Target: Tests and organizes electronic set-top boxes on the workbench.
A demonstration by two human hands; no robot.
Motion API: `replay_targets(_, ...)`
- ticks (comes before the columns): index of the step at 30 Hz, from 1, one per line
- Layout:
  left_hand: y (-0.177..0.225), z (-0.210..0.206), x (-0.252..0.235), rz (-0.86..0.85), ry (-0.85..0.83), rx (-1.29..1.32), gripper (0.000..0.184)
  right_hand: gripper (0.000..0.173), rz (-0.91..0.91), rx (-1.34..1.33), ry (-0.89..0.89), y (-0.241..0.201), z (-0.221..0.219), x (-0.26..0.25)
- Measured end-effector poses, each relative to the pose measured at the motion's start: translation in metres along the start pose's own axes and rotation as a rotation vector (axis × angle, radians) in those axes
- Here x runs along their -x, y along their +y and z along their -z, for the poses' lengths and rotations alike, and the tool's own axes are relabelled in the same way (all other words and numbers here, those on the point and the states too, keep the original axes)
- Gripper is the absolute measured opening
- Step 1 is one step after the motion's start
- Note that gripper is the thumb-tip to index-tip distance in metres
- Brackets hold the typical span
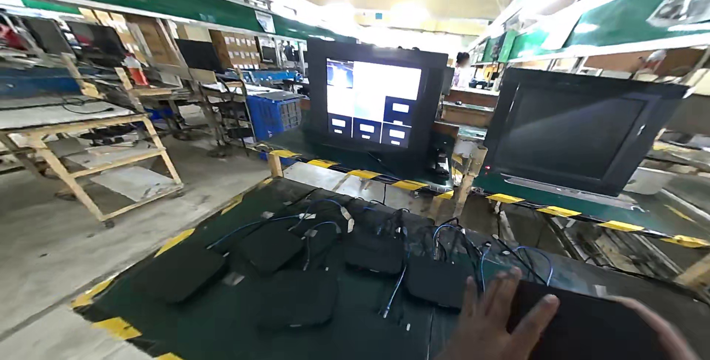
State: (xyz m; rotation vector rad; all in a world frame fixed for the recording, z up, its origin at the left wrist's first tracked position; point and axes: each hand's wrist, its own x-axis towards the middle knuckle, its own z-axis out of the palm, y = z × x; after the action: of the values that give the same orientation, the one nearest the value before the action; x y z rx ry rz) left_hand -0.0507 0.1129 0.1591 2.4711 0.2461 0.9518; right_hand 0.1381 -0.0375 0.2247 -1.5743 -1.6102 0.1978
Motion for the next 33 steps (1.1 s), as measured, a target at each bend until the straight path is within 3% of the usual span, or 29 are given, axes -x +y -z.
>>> replay_targets(3,-0.025,0.035,0.025,0.112,-0.085,-0.054,0.127,0.117,0.051,-0.225,-0.070,0.001,-0.069,-0.017)
replay_targets(7,-0.083,0.061,0.068,0.288,-0.018,-0.030,0.121,0.124,-0.045,-0.425,-0.288,0.030,-0.126,-0.034)
replay_targets(9,-0.109,0.086,0.084,0.372,-0.013,-0.011,0.121,0.104,-0.170,-0.514,-0.297,0.034,-0.140,-0.045)
replay_targets(12,-0.145,0.130,0.106,0.366,-0.068,-0.075,0.117,0.057,-0.266,-0.520,-0.179,0.059,-0.152,-0.063)
replay_targets(16,-0.162,0.147,0.136,0.293,-0.205,-0.113,0.113,0.032,-0.428,-0.445,0.060,0.120,-0.176,-0.080)
replay_targets(19,-0.165,0.137,0.147,0.223,-0.288,-0.076,0.114,0.048,-0.540,-0.196,-0.001,0.169,-0.181,-0.085)
replay_targets(22,-0.168,0.125,0.146,0.197,-0.362,-0.087,0.116,0.063,-0.619,0.185,-0.181,0.161,-0.176,-0.097)
replay_targets(24,-0.170,0.114,0.144,0.169,-0.406,-0.086,0.117,0.073,-0.527,0.393,-0.286,0.137,-0.173,-0.106)
replay_targets(26,-0.172,0.100,0.140,0.153,-0.490,-0.105,0.119,0.105,-0.384,0.377,-0.348,0.120,-0.177,-0.117)
replay_targets(29,-0.165,0.089,0.132,0.202,-0.680,-0.146,0.124,0.141,-0.278,0.421,-0.672,0.105,-0.198,-0.132)
replay_targets(33,-0.159,0.088,0.125,0.230,-0.827,-0.247,0.138,0.144,-0.112,0.642,-0.808,0.114,-0.225,-0.142)
